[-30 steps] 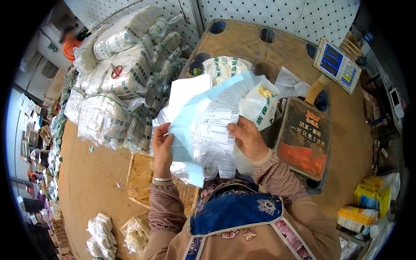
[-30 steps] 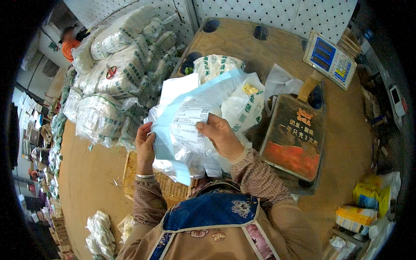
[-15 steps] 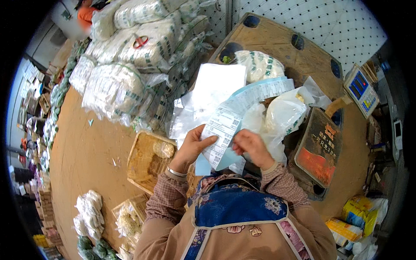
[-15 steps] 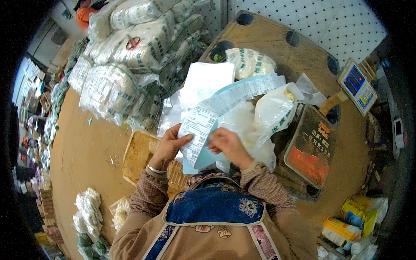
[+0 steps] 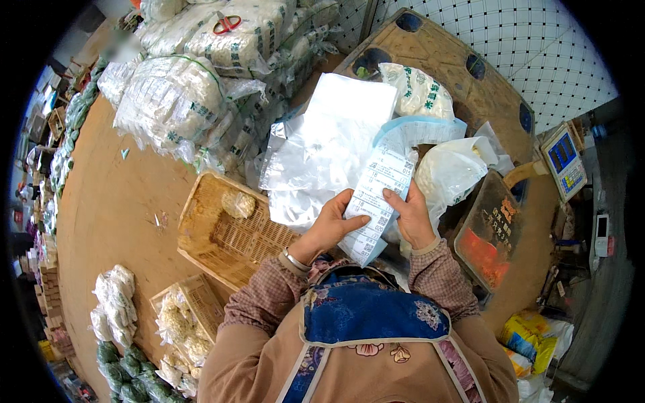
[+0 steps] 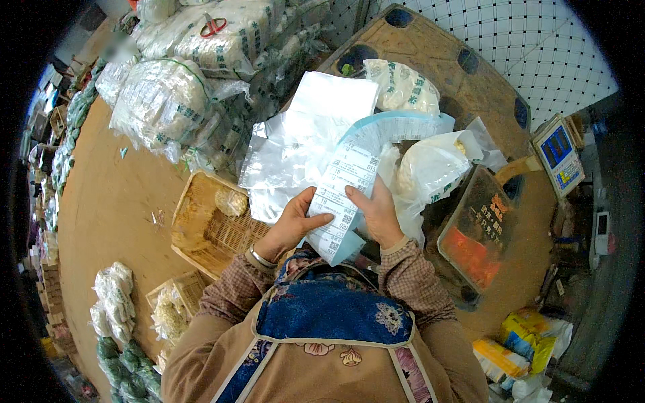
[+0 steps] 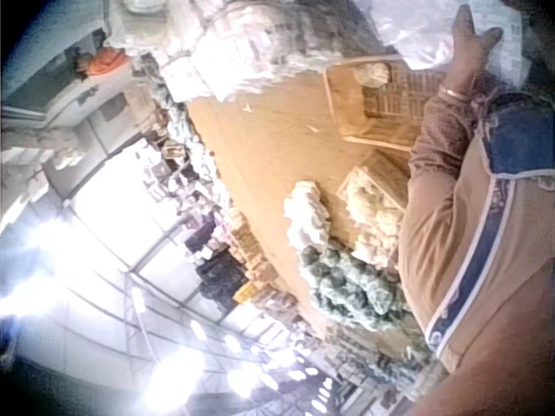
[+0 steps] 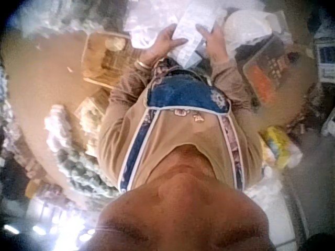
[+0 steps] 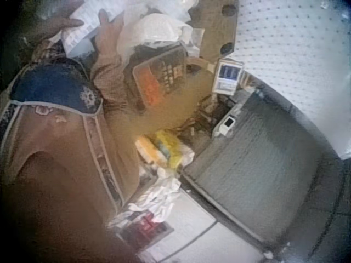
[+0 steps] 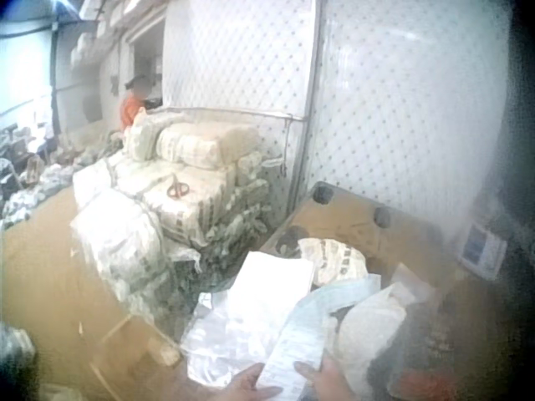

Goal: The person scoops garlic cloves from a large sack into plastic bags, weighs each bag on a digital scale, and ties the bags closed. The person places the finished bags into a basket and repeats the process.

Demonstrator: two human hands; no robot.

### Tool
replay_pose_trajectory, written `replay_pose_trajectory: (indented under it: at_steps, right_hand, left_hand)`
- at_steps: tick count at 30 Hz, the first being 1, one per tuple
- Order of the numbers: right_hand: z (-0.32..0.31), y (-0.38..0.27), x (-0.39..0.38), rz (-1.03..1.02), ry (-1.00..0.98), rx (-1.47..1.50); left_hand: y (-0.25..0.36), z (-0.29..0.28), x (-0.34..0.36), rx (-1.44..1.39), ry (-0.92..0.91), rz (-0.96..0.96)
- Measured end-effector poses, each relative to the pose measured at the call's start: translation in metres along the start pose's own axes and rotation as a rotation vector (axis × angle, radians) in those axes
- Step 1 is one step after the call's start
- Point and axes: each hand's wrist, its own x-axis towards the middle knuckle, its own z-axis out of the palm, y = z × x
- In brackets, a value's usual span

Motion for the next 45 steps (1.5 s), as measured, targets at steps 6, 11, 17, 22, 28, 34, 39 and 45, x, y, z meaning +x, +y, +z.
replay_pose_trajectory:
  at_steps: [6, 11, 17, 22, 28, 34, 39, 45]
  right_hand:
    - [-0.009, -0.002, -0.005, -0.041, 0.007, -0.055]
    - [-0.011, -0.009, -0.008, -0.057, -0.033, -0.054]
    - [-0.017, -0.009, -0.008, -0.054, -0.064, -0.01]
    - [-0.019, -0.01, -0.01, -0.048, -0.079, 0.016]
    - [-0.019, -0.012, -0.013, -0.042, -0.079, 0.028]
    - [-0.019, -0.011, -0.015, -0.069, -0.081, 0.058]
    - [-0.053, 0.002, 0.014, 0.028, -0.024, 0.281]
    - [-0.082, -0.069, 0.071, -0.014, 0.139, 0.224]
  left_hand:
    - [-0.006, 0.011, 0.002, 0.036, 0.015, 0.023]
    - [-0.008, 0.016, 0.001, 0.058, 0.028, 0.051]
    - [-0.013, 0.018, 0.001, 0.123, 0.033, 0.092]
    - [-0.01, 0.021, -0.003, 0.204, 0.031, 0.122]
    - [-0.008, 0.025, -0.007, 0.198, 0.031, 0.107]
    - [-0.012, 0.023, -0.01, 0.214, 0.008, 0.132]
    - [0.004, 0.019, -0.028, 0.572, -0.149, 0.134]
    - [0.014, 0.004, -0.064, 0.661, -0.249, 0.308]
